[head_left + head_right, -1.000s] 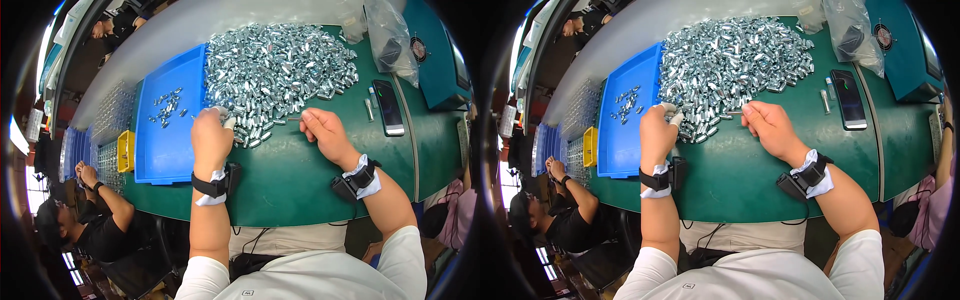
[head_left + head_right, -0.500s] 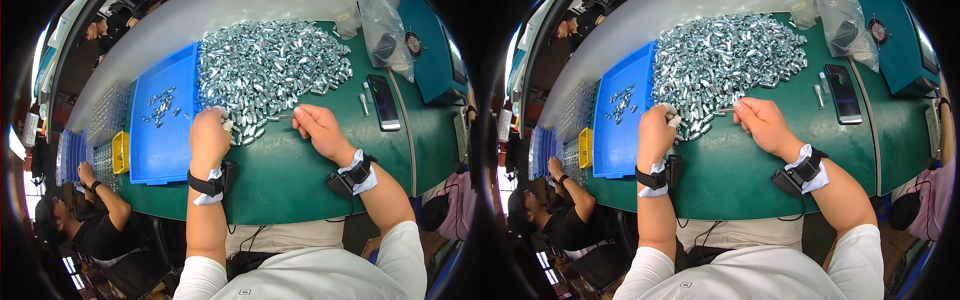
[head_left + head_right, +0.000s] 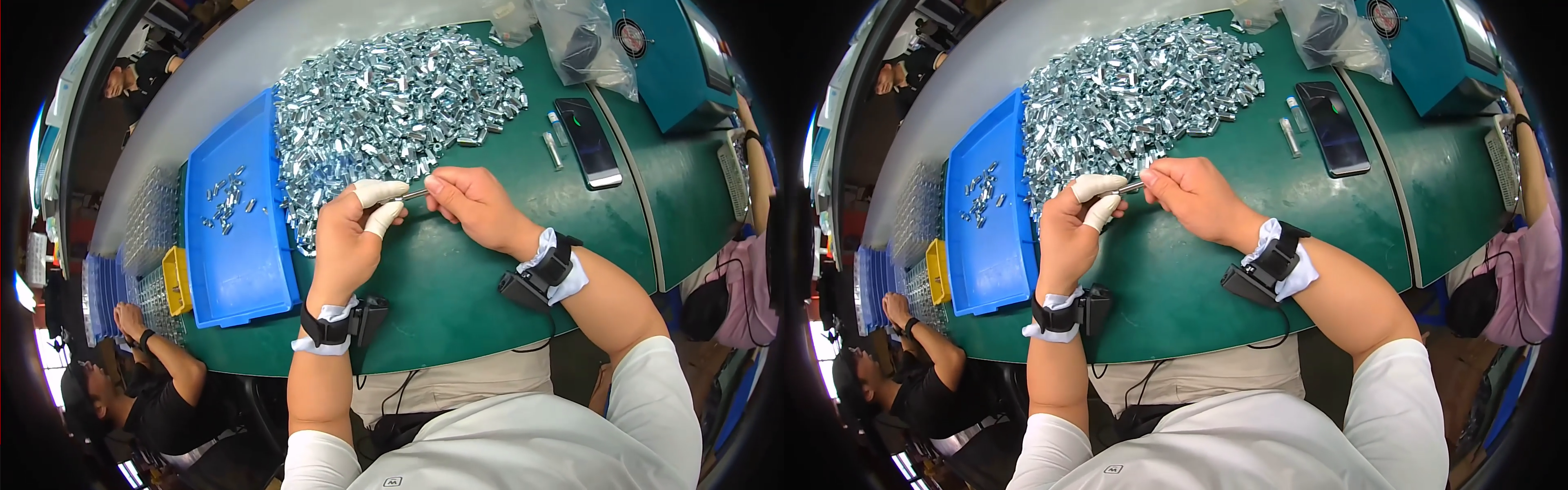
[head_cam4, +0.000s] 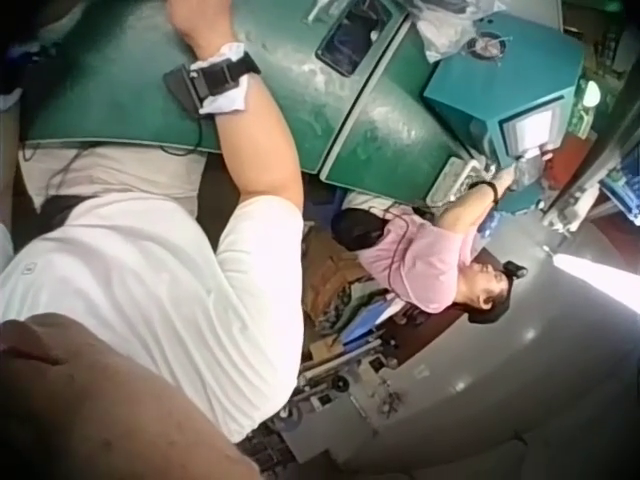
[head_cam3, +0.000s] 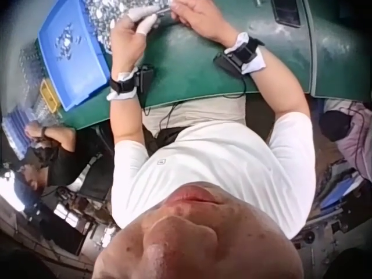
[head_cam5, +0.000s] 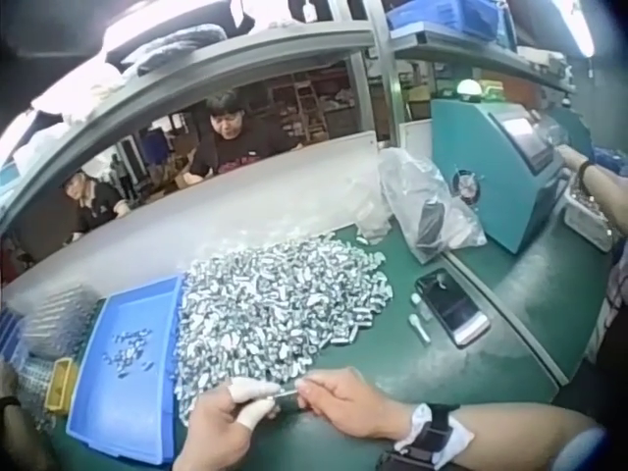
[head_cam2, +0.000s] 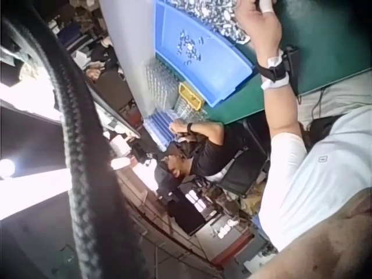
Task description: The person picks up a metal pin and a metal sleeve from the table by hand, slides the sleeve onto the pin, and places the assembled part into a blue tray.
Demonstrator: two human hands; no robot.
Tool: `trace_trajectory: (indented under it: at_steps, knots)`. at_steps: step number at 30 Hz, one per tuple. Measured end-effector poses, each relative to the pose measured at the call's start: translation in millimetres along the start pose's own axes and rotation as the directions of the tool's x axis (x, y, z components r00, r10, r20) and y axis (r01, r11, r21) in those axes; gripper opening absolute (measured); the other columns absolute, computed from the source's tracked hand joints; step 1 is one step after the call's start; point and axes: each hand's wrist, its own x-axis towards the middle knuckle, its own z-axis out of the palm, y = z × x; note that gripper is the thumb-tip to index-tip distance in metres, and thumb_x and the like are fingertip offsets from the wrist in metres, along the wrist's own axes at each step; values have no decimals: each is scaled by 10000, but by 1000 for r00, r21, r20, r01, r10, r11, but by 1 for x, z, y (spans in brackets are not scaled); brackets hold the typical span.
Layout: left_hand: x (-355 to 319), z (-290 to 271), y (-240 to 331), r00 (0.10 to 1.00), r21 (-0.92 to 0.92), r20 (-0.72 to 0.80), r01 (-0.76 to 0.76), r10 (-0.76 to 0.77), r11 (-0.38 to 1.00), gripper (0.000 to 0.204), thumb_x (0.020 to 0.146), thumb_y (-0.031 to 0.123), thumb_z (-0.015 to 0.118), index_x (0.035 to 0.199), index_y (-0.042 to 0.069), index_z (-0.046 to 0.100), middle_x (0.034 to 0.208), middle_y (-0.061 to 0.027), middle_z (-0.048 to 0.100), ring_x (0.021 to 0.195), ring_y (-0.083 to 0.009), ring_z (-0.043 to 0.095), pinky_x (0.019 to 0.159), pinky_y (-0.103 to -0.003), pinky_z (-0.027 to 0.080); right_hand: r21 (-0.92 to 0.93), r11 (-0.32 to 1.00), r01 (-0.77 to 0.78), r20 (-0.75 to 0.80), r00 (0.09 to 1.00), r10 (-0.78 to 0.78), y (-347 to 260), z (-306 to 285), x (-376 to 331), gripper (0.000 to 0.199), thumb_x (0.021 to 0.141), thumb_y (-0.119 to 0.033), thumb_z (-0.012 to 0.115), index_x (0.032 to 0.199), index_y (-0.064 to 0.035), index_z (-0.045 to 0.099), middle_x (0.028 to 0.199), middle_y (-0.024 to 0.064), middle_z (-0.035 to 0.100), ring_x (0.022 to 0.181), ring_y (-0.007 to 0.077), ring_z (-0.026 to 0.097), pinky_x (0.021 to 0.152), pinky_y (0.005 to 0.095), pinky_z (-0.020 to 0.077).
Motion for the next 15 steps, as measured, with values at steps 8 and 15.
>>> trace_trajectory:
  at_steps: [8, 15]
  knots:
    - [-2, 6, 5, 976, -211, -68, 188, -206, 959, 125, 900, -9, 621, 1019, -40, 644, 892, -107, 677, 748, -145, 663, 674, -250, 548, -134, 990, 43, -10, 999, -45, -1, 1, -1, 349, 1004, -261, 480, 769, -25, 587, 587, -5, 489, 557, 71, 443, 524, 255, 360]
    - [-2, 3, 4, 969, -163, -21, 239, -245, 957, 108, 916, 53, 627, 988, -24, 647, 802, -79, 672, 638, -113, 626, 572, -225, 502, -159, 985, 70, 7, 998, -69, 3, 0, 0, 310, 997, -221, 489, 788, -17, 589, 602, 8, 507, 565, 80, 457, 533, 264, 380]
